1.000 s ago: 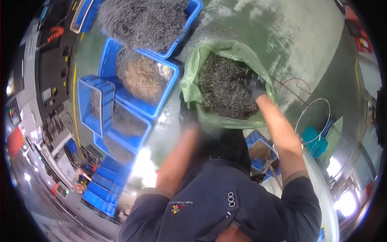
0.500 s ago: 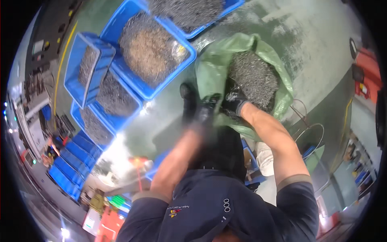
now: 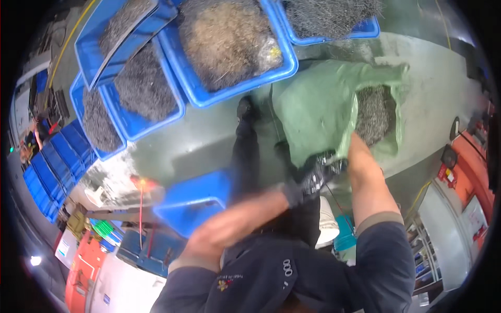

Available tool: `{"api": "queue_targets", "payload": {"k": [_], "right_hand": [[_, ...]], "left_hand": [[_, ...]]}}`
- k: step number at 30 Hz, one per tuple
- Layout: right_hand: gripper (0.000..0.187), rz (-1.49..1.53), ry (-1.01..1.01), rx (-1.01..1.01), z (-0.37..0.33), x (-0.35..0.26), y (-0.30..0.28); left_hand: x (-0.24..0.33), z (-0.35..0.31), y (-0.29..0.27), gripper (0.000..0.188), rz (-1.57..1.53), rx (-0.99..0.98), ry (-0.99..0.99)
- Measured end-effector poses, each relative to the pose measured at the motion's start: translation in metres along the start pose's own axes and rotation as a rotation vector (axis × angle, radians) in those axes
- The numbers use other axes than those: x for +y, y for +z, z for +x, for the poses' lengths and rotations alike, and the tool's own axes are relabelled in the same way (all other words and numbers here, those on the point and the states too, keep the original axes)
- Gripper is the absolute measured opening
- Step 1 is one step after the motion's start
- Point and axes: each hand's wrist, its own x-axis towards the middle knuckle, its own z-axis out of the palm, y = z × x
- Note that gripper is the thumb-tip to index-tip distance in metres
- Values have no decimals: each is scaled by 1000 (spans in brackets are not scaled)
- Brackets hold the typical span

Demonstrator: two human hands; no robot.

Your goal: Transferring metal shavings from blue bins into a large green sack using a plastic container as a scoop, then sealing the sack.

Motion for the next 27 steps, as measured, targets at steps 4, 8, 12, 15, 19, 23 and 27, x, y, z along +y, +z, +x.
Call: {"api": "queue_targets", "payload": {"k": [4,8,12,15,19,23,27], "right_hand": [[40,236,171,125,-2,26,-1],[42,-168,227,122,-10,-15,10],[75,-1196,-190,535,-118,-66,-27],[89,-807,-105,726,-153,27,-61],[89,-1170,-138,418,-113,-9,-44],[76,-1125,-231,543,-67,18,-46],[72,-880,-165,702,-20,59,-44]], "left_hand": [[82,18,58,24,1258,-42,119],[51,33,26,22,522,67,293],[75,29,46,24,657,86,159],[55,35,58,28,528,117,89],[34,37,35,31,450,110,-16],[21,47,49,25,1222,-98,322],[2,33,33,27,1032,-166,-119]]}}
